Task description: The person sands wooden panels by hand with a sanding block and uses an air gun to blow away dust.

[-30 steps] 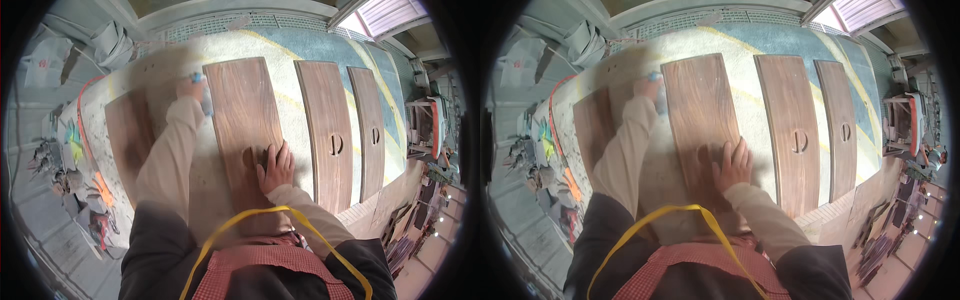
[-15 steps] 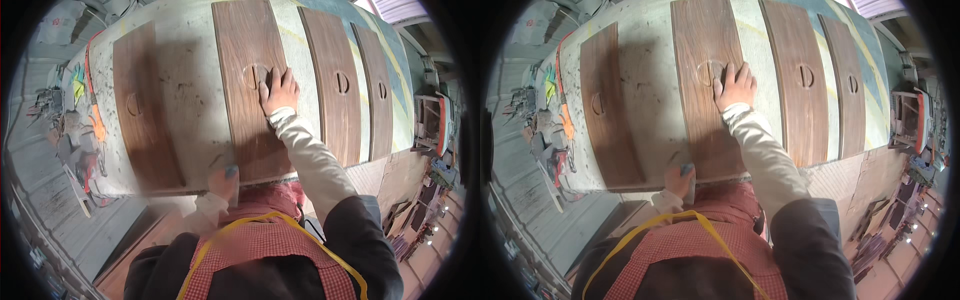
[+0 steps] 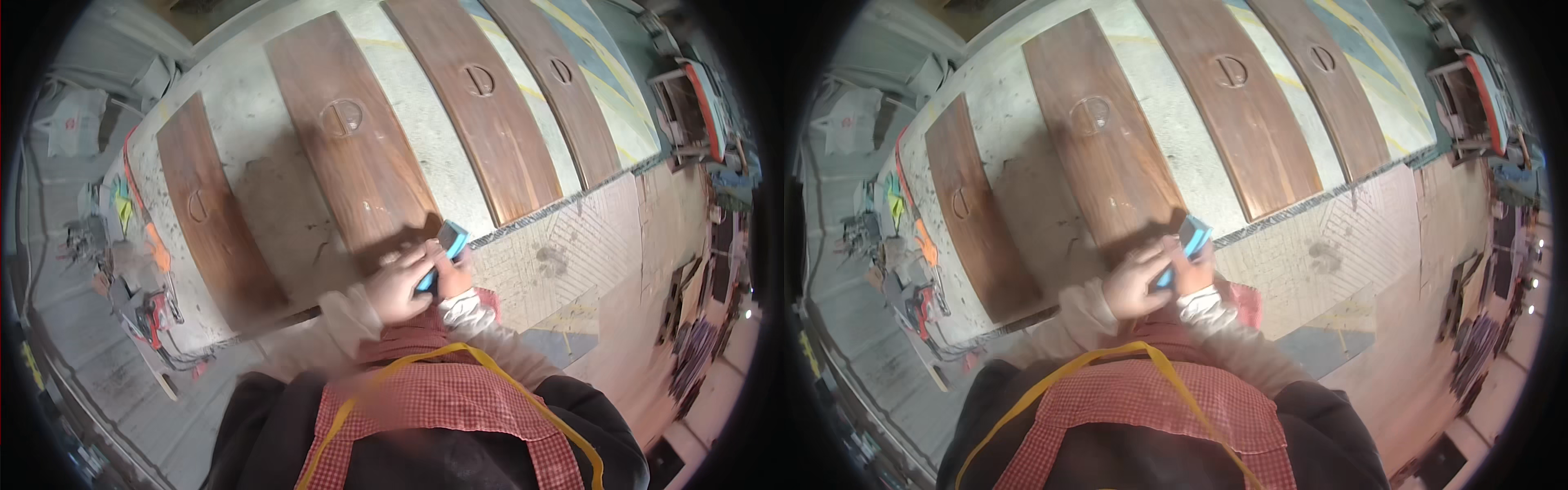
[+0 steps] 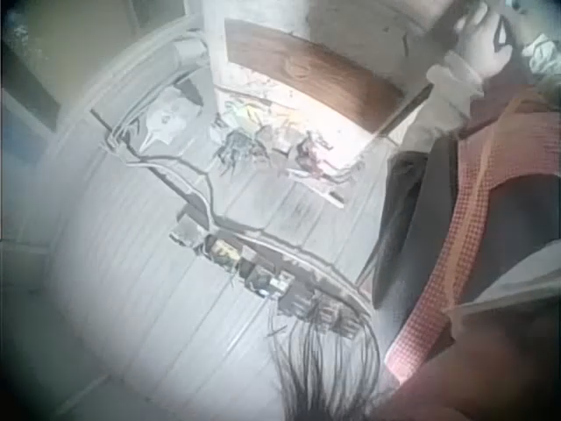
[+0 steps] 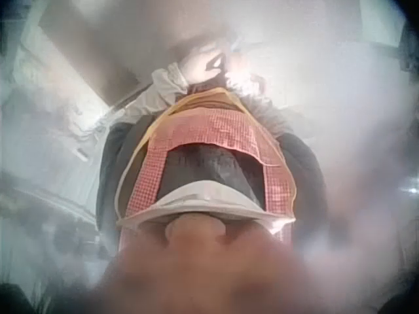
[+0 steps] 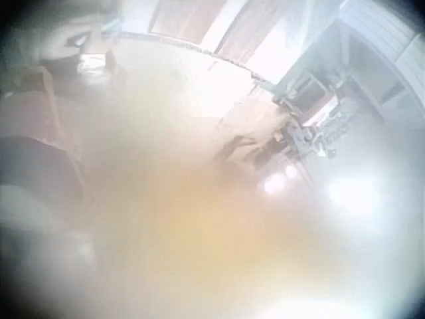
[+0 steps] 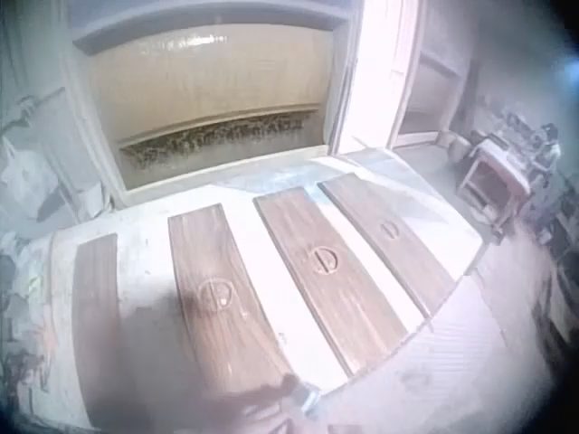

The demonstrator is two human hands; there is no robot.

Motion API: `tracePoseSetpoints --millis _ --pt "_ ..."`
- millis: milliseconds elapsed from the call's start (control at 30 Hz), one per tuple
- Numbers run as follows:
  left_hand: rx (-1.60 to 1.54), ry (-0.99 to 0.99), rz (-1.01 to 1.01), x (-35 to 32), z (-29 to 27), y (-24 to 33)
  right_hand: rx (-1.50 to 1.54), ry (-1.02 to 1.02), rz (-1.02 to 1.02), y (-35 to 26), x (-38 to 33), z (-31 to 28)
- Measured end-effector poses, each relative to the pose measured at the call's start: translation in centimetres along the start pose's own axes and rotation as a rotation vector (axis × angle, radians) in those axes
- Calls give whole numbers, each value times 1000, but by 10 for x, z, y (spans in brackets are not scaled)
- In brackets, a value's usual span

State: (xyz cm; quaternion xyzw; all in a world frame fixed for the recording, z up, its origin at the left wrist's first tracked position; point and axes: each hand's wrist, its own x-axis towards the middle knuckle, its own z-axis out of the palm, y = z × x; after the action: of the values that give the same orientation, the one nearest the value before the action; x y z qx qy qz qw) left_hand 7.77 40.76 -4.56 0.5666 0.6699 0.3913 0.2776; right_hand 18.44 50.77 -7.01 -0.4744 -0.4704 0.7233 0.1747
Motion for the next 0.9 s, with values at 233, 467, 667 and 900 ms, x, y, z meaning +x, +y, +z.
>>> tracePoseSetpoints --millis 233,467,667,900 --pt "695 295 -105 80 -127 -157 258 266 -66 33 -30 -49" --pt "811 417 68 69 -68 -159 308 540 77 69 -64 -23" --pt "933 365 25 55 -58 -155 382 724 -21 74 -40 30" --pt "977 356 91 55 -60 -158 335 896 -20 92 3 17"
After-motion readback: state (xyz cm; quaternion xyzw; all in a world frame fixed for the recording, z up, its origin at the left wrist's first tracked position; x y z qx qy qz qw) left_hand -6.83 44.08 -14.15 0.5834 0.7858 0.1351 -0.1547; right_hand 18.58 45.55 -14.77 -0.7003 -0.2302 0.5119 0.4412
